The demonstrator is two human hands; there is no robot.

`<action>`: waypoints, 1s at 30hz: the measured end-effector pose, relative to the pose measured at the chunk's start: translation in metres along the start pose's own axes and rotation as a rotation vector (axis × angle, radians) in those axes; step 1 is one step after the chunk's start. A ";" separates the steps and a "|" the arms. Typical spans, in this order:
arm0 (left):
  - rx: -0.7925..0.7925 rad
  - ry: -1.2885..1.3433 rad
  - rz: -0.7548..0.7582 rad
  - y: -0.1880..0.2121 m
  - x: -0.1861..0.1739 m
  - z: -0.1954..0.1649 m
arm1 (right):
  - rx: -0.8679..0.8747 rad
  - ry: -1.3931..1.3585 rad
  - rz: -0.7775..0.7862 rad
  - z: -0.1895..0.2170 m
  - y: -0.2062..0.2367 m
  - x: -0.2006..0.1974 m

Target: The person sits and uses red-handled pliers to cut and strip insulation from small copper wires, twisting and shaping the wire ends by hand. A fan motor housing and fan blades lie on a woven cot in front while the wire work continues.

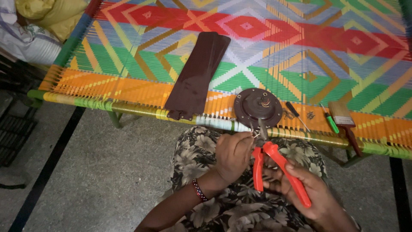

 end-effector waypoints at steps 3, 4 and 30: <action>0.029 0.035 0.017 -0.006 -0.010 0.000 | 0.003 0.026 -0.045 -0.002 0.000 -0.002; 0.033 0.035 0.024 -0.008 -0.014 0.002 | 0.008 0.029 -0.067 -0.004 -0.002 -0.004; 0.004 0.064 0.127 0.029 -0.119 0.067 | 0.002 0.033 -0.086 -0.077 -0.046 0.103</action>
Point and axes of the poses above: each hand's wrist, its own y-axis away from the middle knuckle, its own x-axis out of the palm, z = x × y, the point moved 3 cm from there along -y, towards the middle knuckle, and after that the axes turned 2 degrees about z, right-handed, at the moved point
